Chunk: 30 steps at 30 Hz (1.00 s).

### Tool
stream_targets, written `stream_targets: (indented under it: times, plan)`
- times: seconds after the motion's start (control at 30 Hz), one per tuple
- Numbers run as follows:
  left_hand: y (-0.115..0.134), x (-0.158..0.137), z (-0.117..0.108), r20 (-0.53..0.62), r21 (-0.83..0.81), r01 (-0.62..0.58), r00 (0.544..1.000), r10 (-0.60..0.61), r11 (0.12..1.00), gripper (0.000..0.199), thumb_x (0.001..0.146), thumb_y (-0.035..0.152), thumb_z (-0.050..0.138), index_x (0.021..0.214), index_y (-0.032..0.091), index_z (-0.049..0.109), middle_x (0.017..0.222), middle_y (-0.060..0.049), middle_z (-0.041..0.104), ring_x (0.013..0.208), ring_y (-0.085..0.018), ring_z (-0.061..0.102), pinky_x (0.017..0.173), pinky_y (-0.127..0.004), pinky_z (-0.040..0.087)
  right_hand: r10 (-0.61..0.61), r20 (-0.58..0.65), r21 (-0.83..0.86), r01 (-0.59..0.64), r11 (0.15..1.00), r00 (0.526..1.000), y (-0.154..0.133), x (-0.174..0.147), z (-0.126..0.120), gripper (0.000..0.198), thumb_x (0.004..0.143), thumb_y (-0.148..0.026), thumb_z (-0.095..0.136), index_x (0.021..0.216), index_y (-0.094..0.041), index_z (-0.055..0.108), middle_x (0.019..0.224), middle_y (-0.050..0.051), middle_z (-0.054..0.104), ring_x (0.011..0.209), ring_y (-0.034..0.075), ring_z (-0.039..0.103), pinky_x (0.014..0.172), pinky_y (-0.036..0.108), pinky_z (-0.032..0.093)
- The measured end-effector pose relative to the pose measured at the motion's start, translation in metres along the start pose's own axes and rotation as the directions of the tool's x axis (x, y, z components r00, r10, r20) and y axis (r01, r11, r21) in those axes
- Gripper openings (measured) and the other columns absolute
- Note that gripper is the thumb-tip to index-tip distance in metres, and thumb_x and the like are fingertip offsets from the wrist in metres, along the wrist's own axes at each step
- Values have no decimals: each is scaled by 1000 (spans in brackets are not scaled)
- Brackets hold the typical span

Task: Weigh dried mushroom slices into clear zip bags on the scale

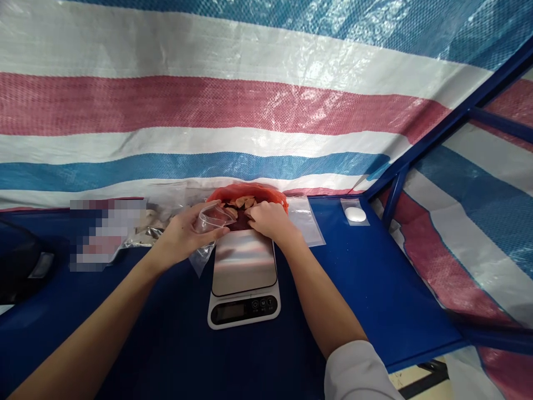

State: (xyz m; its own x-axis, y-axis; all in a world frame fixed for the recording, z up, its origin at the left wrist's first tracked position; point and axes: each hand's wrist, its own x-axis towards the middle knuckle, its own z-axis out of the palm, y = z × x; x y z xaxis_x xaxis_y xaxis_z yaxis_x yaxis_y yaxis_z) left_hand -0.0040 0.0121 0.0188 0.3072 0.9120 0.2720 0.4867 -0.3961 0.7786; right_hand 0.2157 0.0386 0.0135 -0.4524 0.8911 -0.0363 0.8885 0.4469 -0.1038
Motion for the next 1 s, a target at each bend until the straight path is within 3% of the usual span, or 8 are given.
stream_targets:
  times: [0.13, 0.33, 0.53, 0.67, 0.8, 1.0]
  plan:
    - [2, 0, 2, -11, 14, 37, 999, -37, 999, 69, 74, 56, 77, 130, 19, 63, 103, -9, 76, 94, -29, 71, 75, -40, 60, 57, 17, 0, -57, 998, 998, -1, 2, 1, 32, 96, -21, 50, 116, -22, 75, 110, 12, 75, 100, 25, 68, 76, 31, 45]
    - [2, 0, 3, -15, 7, 3, 1000, -3, 1000, 65, 75, 55, 77, 128, 20, 65, 108, -9, 76, 93, -28, 71, 78, -40, 60, 119, 13, 33, -119, 992, 993, -2, 3, 1, 31, 96, -20, 49, 112, -18, 76, 109, 15, 75, 99, 25, 68, 81, 31, 47]
    - [0, 0, 3, -18, 15, 4, 1000, -3, 1000, 67, 75, 55, 76, 129, 19, 64, 109, -9, 75, 93, -29, 71, 76, -41, 60, 100, -33, 114, -96, 989, 994, 1, 2, 2, 31, 94, -20, 54, 114, -21, 76, 110, 11, 76, 101, 23, 68, 85, 31, 48]
    - [-1, 1, 4, -9, 8, -10, 1000, 10, 1000, 64, 75, 54, 76, 128, 19, 64, 108, -10, 75, 94, -29, 71, 79, -42, 60, 74, -161, 292, -24, 956, 984, 12, 0, 1, 27, 90, -20, 59, 106, -25, 80, 107, 5, 78, 101, 22, 69, 91, 32, 50]
    - [0, 1, 4, -13, 10, -38, 999, 39, 999, 60, 76, 54, 76, 124, 20, 66, 109, -10, 75, 96, -29, 71, 81, -42, 60, 75, -272, 556, 93, 826, 959, 23, -7, -7, 22, 86, -20, 63, 98, -25, 81, 104, 2, 79, 98, 20, 72, 92, 31, 53]
    - [5, -1, 6, 40, 12, -8, 999, 7, 1000, 69, 78, 54, 74, 133, 16, 60, 104, -10, 75, 95, -28, 71, 89, -46, 57, 87, -295, 815, 203, 543, 951, 22, -22, -33, 22, 80, -33, 74, 96, -19, 81, 97, 5, 79, 89, 21, 73, 84, 35, 59]
